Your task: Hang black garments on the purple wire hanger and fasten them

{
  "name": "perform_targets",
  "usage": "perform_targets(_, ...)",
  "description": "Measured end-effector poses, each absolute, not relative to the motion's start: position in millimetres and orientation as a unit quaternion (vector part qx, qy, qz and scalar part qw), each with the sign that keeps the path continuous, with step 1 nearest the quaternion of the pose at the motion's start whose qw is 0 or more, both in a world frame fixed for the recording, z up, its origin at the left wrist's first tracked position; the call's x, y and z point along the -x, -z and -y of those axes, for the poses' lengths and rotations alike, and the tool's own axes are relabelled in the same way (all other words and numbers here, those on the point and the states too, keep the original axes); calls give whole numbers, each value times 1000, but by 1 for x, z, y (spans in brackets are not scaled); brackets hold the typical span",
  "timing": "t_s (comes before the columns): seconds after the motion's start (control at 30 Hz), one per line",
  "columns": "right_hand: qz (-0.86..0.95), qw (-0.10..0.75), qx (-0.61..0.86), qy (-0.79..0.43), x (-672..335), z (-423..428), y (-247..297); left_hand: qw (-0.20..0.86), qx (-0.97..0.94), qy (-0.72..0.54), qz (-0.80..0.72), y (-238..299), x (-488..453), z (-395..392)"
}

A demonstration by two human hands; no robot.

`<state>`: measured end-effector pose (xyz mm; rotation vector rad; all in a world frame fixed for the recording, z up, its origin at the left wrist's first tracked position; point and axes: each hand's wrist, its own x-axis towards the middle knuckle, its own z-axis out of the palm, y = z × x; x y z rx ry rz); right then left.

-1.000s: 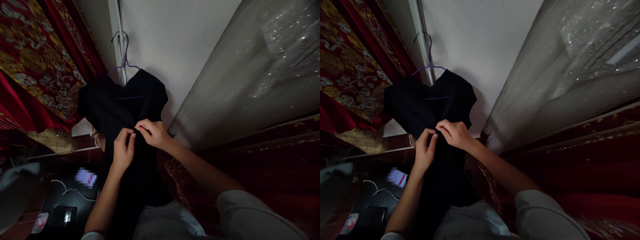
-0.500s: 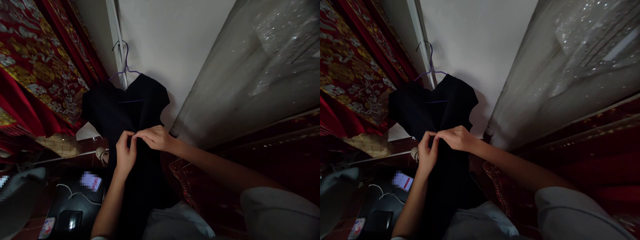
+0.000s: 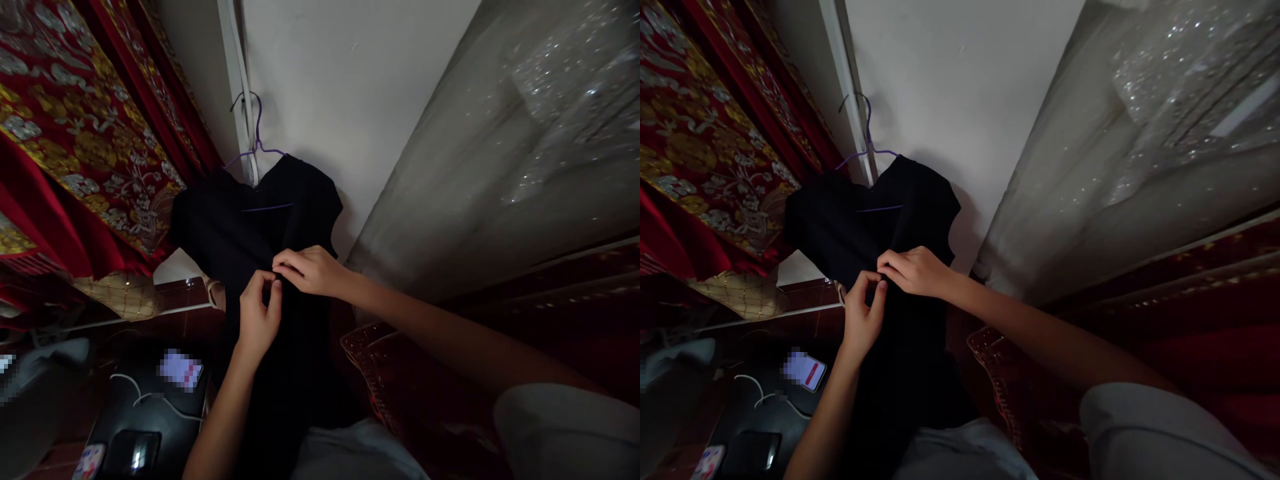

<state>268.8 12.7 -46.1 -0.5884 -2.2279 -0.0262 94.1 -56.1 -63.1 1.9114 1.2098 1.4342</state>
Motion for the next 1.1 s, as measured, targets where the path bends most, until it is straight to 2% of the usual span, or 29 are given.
perform_targets(0.07, 872, 424, 245, -7, -268, -27, 37, 222, -696, -513, -450, 67, -97, 57)
perform_targets(0.27, 765, 556, 326, 2, -261, -118, -28, 253, -724, -445, -462, 90, -112, 71)
perform_targets(0.4, 732, 606, 312, -3, -259, -143, -57, 242, -778, -377, -440, 69, -105, 70)
perform_targets(0.47, 735, 608, 300, -17, -260, -135, -57, 209, -808, -386, -393, 41, -97, 57)
perform_targets(0.6, 752, 594, 285, -36, -264, -109, -48, 60, -785, -517, -336, -31, -87, -2)
perform_targets(0.67, 759, 588, 276, -44, -265, -101, -45, 16, -780, -529, -335, -58, -86, -37)
perform_targets(0.83, 757, 595, 268, -41, -265, -94, -41, 3, -836, -432, -338, -82, -92, -82)
perform_targets(1.1, 737, 622, 262, -33, -254, -87, -9, 69, -838, -424, -336, -75, -82, -69)
